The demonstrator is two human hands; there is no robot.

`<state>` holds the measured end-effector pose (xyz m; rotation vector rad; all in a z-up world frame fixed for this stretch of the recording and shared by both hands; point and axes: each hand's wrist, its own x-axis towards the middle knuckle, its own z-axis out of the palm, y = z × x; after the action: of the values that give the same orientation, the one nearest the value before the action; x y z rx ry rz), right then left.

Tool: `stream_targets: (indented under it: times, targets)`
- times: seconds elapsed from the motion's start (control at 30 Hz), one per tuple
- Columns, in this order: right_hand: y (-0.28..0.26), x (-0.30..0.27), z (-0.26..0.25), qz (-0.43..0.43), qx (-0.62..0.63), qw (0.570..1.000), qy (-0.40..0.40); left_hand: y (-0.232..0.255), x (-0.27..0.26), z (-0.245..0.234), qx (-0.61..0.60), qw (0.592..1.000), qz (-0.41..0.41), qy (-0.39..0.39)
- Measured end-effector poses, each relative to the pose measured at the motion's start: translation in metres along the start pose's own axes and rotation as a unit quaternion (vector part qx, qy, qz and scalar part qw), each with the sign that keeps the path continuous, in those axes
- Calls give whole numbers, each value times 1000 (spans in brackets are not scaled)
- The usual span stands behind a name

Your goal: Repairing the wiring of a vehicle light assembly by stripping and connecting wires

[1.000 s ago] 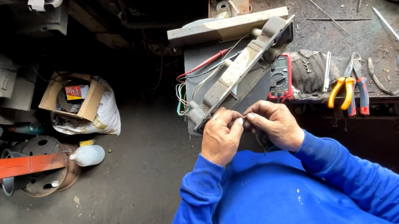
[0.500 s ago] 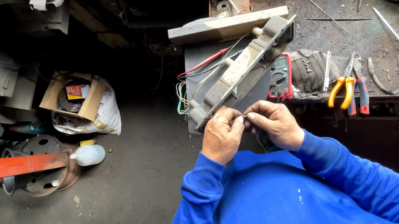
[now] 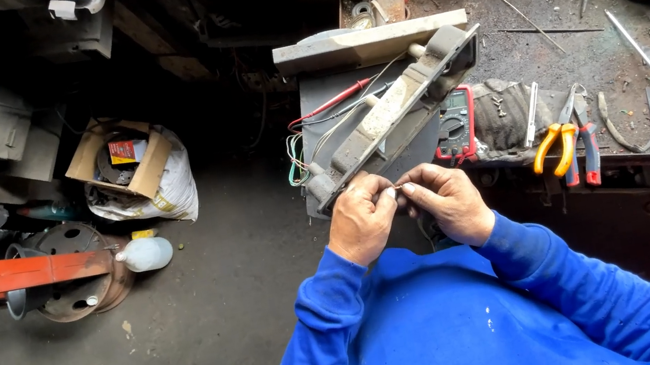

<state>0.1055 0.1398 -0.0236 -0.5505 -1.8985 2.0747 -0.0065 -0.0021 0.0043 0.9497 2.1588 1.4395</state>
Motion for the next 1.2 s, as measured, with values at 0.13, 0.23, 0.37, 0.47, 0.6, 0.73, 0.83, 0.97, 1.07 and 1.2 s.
stream_targets:
  times: [0.13,0.23,0.37,0.47,0.6,0.73,0.83,0.97,1.07,1.2]
  targets:
    - [-2,-1,0,2,3,1000,4,-1,1,0,1,1000,3,0]
    - [-2,-1,0,7,7,1000,6,-2,0,1,-2,1000,4,2]
    - [-2,0,0,7,3,1000,9,-1,0,0,-5,1000,2,1]
    - [-1,1,0,7,5,1000,10,-2,1,-1,-6,1000,4,0]
    - [1,1,1,7,11,1000,12,-5,0,0,-1,1000,8,-1]
    - [1,2,1,8,-2,1000,9,-3,0,-1,-5,1000,9,0]
    - [-1,2,1,7,-3,1000,13,-2,0,-1,-4,1000,14,2]
    - [0,3,2,7,-19,1000,19,-4,0,0,-5,999,36,13]
    - [2,1,3,-3,-64,998,27,-9,-1,1,0,998,56,16]
    - [3,-4,4,-55,-176,982,37,-10,0,-4,27,994,107,7]
